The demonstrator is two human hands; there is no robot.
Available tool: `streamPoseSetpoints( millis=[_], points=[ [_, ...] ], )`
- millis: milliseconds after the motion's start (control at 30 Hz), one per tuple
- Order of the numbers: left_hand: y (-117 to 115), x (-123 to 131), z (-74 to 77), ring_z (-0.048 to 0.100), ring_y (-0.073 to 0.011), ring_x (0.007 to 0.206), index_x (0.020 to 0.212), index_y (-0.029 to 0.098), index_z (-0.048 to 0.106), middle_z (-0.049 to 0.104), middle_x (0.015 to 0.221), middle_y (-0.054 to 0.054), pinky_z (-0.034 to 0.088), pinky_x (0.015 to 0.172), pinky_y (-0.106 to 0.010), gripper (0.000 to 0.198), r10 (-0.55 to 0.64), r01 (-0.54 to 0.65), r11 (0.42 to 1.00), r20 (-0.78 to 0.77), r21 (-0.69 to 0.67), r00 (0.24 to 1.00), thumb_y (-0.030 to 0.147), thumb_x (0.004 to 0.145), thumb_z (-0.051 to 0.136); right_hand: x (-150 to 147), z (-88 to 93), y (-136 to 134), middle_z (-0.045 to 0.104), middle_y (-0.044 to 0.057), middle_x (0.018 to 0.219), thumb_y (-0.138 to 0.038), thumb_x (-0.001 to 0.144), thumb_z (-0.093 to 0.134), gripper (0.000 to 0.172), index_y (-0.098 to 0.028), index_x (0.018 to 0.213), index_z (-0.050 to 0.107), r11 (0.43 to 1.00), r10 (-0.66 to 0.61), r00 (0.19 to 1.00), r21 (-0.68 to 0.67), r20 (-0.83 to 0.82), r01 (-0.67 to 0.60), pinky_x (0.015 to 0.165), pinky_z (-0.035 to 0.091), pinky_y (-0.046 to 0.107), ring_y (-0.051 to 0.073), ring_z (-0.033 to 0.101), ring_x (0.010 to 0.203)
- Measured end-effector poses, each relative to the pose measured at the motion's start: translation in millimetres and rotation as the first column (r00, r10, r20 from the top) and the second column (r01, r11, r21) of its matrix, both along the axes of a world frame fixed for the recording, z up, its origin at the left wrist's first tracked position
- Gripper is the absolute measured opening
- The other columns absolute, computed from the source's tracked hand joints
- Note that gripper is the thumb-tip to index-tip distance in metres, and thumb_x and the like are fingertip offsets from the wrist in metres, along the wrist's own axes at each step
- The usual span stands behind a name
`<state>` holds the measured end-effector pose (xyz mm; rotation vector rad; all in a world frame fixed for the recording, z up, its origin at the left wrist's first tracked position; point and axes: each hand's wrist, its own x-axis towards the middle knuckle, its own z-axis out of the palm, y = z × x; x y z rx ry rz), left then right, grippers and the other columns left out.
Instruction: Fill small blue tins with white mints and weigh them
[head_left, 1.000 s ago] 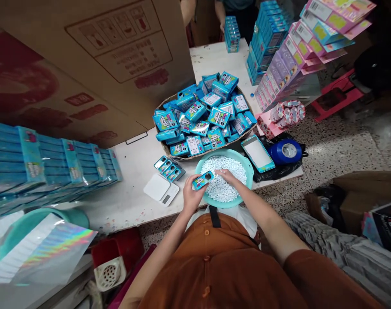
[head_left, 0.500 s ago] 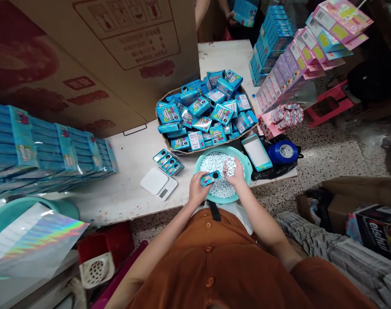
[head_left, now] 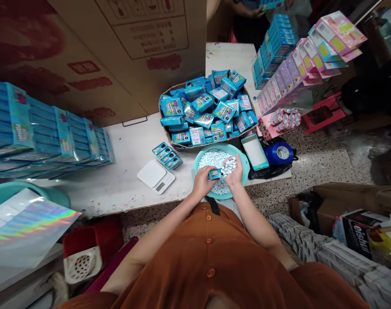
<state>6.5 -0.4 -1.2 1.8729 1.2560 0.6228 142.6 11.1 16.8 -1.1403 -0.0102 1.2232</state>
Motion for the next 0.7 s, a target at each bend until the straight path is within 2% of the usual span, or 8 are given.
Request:
streamPoseSetpoints(
  millis=[133,267,400,533,700],
  points=[
    [3.1,-0.8,5.7,0.055,-0.0234,0.102,0.106,0.024,0.058,0.064,0.105,-0.004,0.044,0.089,-0.037,0.04,-0.095,0.097,0.993,-0.038,0.066,0.995,0.009,0.069,0.064,-1.7,0.8,-1.0,0.048,-0.006,0.052,-0.056,0.077,0.055,0.036,-0.022,0.066,0.046,0.999,-0.011,1.0,-0.031,0.026,0.012,0.046,0.039,0.024,0.01,0.044,0.046],
    [3.4,2.3,8.5,0.056,-0.0233,0.099,0.104,0.021,0.059,0.064,0.103,-0.005,0.045,0.086,-0.037,0.038,-0.059,0.06,0.998,-0.038,0.024,0.998,0.011,0.068,0.065,-0.3,-2.1,-1.6,0.05,-0.006,0.055,-0.055,0.078,0.055,0.035,-0.021,0.068,0.047,1.0,-0.009,0.998,-0.009,0.055,0.009,0.05,0.041,0.023,0.009,0.047,0.049],
    [1.2,7.8,9.2,0.054,-0.0246,0.105,0.107,0.024,0.059,0.063,0.108,-0.004,0.042,0.091,-0.04,0.045,-0.066,0.071,0.995,-0.077,0.065,0.995,0.005,0.067,0.06,2.4,-3.3,-1.8,0.05,-0.006,0.057,-0.053,0.078,0.056,0.035,-0.02,0.069,0.05,1.0,-0.008,0.998,-0.013,0.059,0.009,0.048,0.039,0.021,0.008,0.046,0.049],
    [0.4,10.5,4.8,0.056,-0.0231,0.1,0.105,0.022,0.059,0.064,0.105,-0.004,0.044,0.087,-0.037,0.039,-0.026,0.026,1.0,-0.013,-0.01,1.0,0.012,0.068,0.064,3.6,-2.5,-1.7,0.049,-0.005,0.058,-0.053,0.079,0.055,0.035,-0.02,0.071,0.05,1.0,-0.021,0.995,-0.007,0.095,0.021,0.047,0.038,0.02,0.007,0.046,0.049],
    [0.1,11.5,6.8,0.053,-0.0242,0.104,0.109,0.024,0.059,0.063,0.109,-0.004,0.041,0.089,-0.038,0.042,-0.086,0.092,0.992,-0.078,0.08,0.993,0.01,0.07,0.06,0.6,0.2,-1.9,0.046,-0.006,0.057,-0.05,0.08,0.055,0.033,-0.019,0.07,0.051,0.993,-0.089,0.971,-0.051,0.22,0.103,0.045,0.037,0.019,0.006,0.043,0.047]
  ],
)
